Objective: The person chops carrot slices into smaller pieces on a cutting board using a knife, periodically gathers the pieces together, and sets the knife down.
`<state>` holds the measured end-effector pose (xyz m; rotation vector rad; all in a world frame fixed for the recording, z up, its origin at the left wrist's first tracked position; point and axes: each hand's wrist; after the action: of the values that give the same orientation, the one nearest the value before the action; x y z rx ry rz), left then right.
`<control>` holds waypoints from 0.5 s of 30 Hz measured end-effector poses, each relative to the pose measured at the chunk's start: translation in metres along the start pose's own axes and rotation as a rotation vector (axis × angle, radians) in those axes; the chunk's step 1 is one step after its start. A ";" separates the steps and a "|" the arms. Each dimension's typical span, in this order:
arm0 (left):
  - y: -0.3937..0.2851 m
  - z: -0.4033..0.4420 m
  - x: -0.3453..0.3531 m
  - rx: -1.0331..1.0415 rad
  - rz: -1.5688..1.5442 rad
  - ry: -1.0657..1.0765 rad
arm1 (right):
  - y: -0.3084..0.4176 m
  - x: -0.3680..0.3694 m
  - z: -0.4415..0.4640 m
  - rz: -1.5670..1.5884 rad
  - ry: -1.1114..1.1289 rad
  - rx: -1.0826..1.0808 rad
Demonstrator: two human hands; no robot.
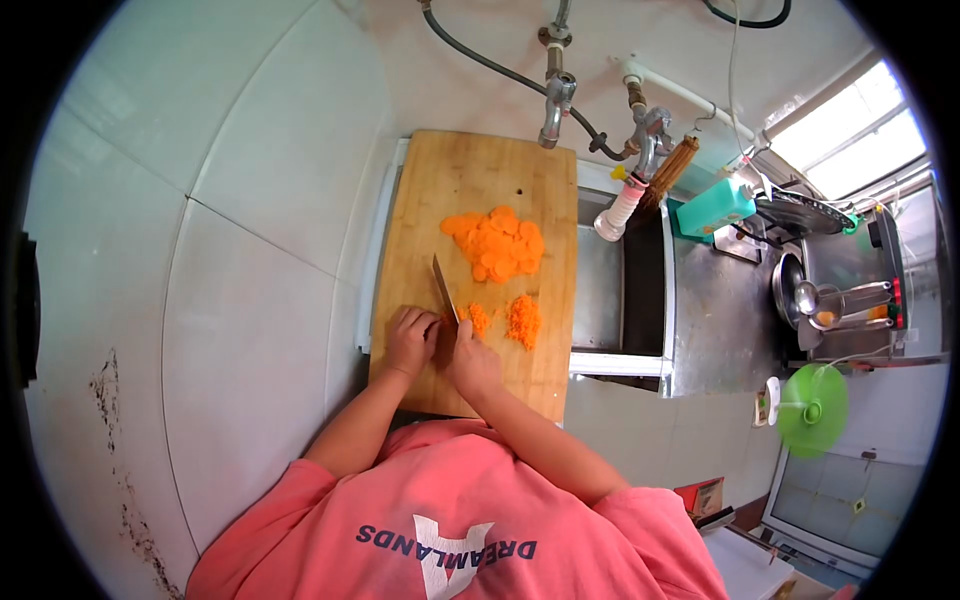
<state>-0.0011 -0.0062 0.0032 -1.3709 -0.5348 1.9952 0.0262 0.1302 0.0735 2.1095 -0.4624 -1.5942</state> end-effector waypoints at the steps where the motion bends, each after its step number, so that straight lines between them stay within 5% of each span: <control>1: 0.000 -0.001 0.001 -0.017 -0.015 -0.003 | -0.003 0.001 -0.002 0.001 -0.002 0.004; 15: 0.000 -0.006 0.001 -0.102 -0.063 0.001 | -0.004 -0.010 -0.012 -0.004 -0.020 -0.020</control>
<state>0.0044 -0.0056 0.0000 -1.3982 -0.6792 1.9398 0.0349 0.1407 0.0817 2.0824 -0.4476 -1.6167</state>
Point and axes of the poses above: each hand's wrist, its own z-axis towards the middle knuckle, its own x-axis out of the palm, y = z × x, and after that the axes turned 5 degrees about -x, right-handed
